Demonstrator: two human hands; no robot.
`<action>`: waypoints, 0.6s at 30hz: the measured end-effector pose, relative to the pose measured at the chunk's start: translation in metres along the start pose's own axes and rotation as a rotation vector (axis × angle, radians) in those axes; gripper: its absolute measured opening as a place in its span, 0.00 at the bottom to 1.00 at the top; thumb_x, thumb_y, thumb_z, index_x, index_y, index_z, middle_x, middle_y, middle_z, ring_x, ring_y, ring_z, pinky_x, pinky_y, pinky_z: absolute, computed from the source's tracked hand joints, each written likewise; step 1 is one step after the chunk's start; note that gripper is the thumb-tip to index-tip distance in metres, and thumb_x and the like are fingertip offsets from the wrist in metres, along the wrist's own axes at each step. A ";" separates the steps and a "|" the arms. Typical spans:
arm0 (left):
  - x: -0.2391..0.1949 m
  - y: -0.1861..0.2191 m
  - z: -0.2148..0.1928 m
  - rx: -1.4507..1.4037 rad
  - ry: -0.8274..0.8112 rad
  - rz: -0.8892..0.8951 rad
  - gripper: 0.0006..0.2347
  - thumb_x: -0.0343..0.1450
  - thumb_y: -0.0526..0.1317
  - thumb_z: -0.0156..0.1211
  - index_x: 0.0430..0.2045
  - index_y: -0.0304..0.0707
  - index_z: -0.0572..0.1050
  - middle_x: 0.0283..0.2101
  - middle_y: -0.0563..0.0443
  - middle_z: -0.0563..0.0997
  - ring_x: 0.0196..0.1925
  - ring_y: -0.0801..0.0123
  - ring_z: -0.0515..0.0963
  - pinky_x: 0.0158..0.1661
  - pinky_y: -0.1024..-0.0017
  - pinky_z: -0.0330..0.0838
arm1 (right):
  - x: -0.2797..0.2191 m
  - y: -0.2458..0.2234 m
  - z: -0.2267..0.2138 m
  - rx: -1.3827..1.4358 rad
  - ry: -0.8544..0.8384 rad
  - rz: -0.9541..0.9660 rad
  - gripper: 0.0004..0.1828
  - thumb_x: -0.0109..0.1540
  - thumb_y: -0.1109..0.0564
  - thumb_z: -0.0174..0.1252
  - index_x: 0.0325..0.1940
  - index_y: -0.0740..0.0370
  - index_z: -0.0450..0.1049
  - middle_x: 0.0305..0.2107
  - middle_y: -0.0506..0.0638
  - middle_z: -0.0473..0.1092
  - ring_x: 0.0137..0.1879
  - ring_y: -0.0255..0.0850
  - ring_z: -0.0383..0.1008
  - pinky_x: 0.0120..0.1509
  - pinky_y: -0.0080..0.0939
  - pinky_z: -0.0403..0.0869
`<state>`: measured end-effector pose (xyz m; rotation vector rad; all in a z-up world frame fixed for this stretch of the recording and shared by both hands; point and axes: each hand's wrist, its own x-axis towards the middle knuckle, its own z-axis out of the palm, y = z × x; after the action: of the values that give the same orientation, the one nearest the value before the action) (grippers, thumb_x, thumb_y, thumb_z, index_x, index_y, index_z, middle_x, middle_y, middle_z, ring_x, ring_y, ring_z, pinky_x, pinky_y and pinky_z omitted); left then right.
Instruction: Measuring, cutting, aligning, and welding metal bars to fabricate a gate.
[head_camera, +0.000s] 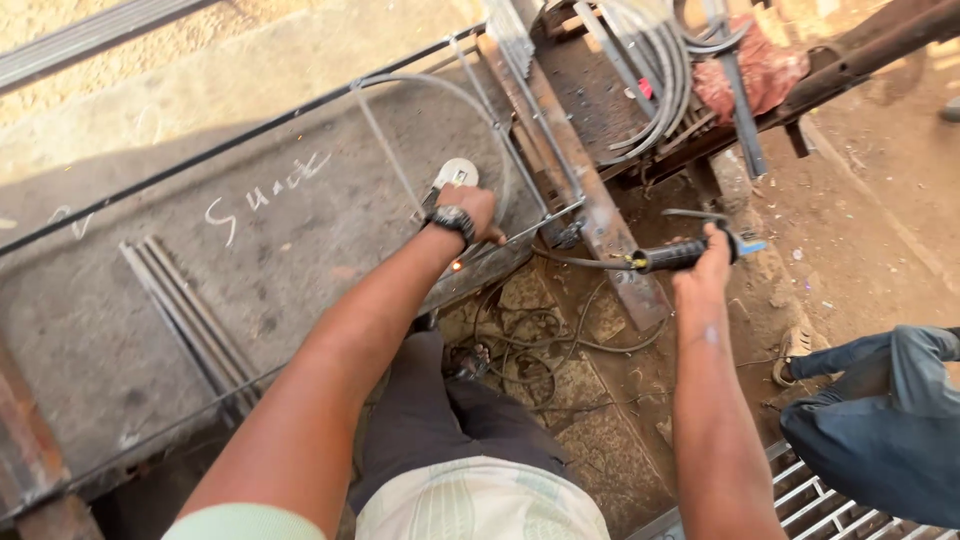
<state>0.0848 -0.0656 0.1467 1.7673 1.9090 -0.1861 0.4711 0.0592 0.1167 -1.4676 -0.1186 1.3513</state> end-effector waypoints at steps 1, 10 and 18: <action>-0.004 -0.002 0.004 0.000 0.015 -0.010 0.28 0.58 0.65 0.73 0.35 0.40 0.83 0.39 0.41 0.85 0.46 0.51 0.84 0.47 0.56 0.74 | 0.035 0.011 -0.006 -0.029 -0.011 0.042 0.20 0.57 0.58 0.64 0.51 0.59 0.67 0.35 0.55 0.71 0.34 0.51 0.76 0.42 0.59 0.79; -0.020 0.003 0.001 -0.065 0.047 -0.011 0.23 0.64 0.63 0.65 0.29 0.40 0.83 0.32 0.41 0.85 0.42 0.50 0.84 0.49 0.55 0.69 | 0.095 0.062 -0.031 -0.301 -0.050 0.138 0.19 0.59 0.55 0.70 0.47 0.69 0.75 0.39 0.59 0.76 0.39 0.49 0.80 0.43 0.49 0.82; -0.020 0.007 -0.021 -0.065 -0.159 -0.037 0.23 0.66 0.63 0.61 0.33 0.41 0.81 0.29 0.47 0.83 0.36 0.60 0.83 0.44 0.60 0.72 | 0.060 0.036 0.053 -0.959 -0.001 -0.507 0.21 0.59 0.54 0.69 0.52 0.67 0.78 0.42 0.56 0.77 0.45 0.44 0.77 0.52 0.45 0.75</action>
<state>0.0852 -0.0732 0.1760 1.6251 1.8146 -0.2671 0.4323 0.1169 0.0644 -2.0086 -1.1872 0.8786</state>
